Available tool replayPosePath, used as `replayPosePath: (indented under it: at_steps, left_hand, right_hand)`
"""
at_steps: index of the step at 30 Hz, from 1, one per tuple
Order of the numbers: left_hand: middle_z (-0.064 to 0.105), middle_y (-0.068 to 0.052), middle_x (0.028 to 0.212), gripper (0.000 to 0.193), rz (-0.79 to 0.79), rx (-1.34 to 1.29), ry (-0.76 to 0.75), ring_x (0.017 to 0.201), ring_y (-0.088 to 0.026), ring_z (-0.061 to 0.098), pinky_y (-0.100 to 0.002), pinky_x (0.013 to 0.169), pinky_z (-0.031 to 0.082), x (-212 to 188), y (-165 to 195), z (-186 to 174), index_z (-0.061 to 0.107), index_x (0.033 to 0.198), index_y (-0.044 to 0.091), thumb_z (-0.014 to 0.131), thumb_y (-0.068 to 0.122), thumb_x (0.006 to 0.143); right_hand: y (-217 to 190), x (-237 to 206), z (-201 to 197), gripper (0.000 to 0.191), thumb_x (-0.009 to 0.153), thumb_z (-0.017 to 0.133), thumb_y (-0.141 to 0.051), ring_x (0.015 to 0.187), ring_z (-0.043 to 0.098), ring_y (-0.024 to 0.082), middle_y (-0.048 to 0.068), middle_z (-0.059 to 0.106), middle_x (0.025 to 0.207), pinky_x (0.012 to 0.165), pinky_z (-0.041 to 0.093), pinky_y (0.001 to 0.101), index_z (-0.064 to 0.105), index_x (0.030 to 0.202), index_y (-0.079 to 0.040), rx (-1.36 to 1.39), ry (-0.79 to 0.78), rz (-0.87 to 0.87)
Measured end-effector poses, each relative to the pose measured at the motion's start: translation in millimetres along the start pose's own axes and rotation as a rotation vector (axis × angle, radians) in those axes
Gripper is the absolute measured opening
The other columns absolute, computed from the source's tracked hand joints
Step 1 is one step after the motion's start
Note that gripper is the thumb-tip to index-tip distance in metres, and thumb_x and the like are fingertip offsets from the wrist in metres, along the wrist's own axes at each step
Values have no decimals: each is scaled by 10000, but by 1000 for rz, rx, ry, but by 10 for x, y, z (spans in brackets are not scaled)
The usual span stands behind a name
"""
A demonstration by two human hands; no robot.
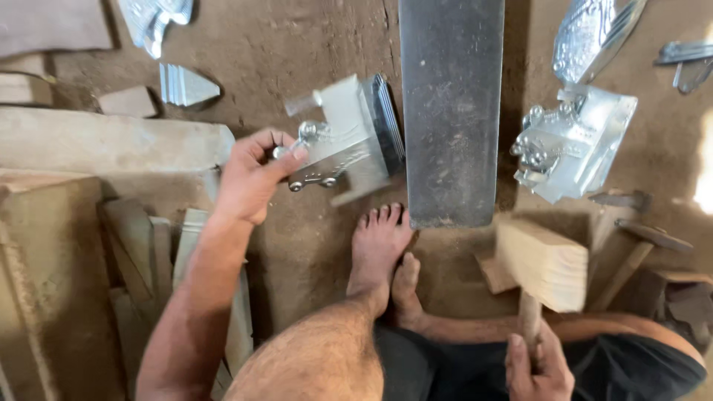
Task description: The person sits on the ground and hammers decorative sheet metal pieces with a wooden mallet over a metal form, striking the metal to shape it, repositioning the pieces by hand between strikes, and setting finished pieces aside with other completed metal ornaments.
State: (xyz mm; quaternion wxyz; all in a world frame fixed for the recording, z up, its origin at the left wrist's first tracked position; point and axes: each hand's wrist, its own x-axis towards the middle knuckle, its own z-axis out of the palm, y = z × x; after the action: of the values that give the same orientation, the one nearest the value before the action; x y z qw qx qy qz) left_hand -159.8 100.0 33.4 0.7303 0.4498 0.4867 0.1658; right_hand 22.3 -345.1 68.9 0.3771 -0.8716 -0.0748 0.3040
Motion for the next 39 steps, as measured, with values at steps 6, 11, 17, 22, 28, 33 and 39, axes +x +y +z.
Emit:
replayPosePath:
  at_steps: [6,11,17,22,28,33,39]
  left_hand:
    - [619,46,778,120,113,-73,-143,669,-35,527,-223,567,425,230,-35,745,689,949,72,795,118,918]
    - [610,71,831,243,235,-91,-59,727,-12,496,-229,594,395,420,-210,1100,673,1021,43,841,197,937]
    - [671,-110,696,620,-136,367,-91,489,-105,549,-314,413,418,384,-22,1231,561,1430,37,783,325,928]
    - [727,-112,871,629,199,345,-14,703,-132,634,-335,614,506,429,-69,1304,524,1315,-104,806,291,916]
    - [717,-182,999,628,36,387,-48,912,-191,705,-332,803,561,382,-160,1293,568,1305,-110,779,314,892]
    - [773,-135,967,463,58,310,-100,887,-183,724,-325,783,578,259,-172,1343,674,1146,-65,751,294,865]
    - [795,-95,960,352,33,232,-174,837,-145,740,-310,747,597,161,-203,1345,745,1125,-16,714,249,895]
  right_hand:
    - [-645,288,102,196,1023,611,-67,574,540,46,-6,568,682,538,434,209,493,1168,-10,-221,27,-372]
    - [-1114,520,208,463,1048,535,-93,552,470,49,6,549,674,500,387,202,506,1496,20,47,-116,-148]
    - [-1448,641,392,498,1024,502,-79,536,541,56,21,604,650,493,440,205,445,1498,62,-151,11,-379]
    - [-1455,731,464,464,1015,556,-75,646,585,98,91,642,765,583,487,255,519,1441,105,-290,-27,-482]
    - [-1269,728,402,267,1092,539,-81,866,657,159,178,690,968,751,523,285,510,1300,83,-334,-37,-595]
    - [-1255,777,418,414,1085,513,-125,662,555,58,62,619,774,631,450,216,496,1483,-11,-193,-11,-519]
    - [-1400,884,474,463,1089,504,-127,580,483,40,-2,562,716,538,412,193,490,1539,-22,-28,-109,-368]
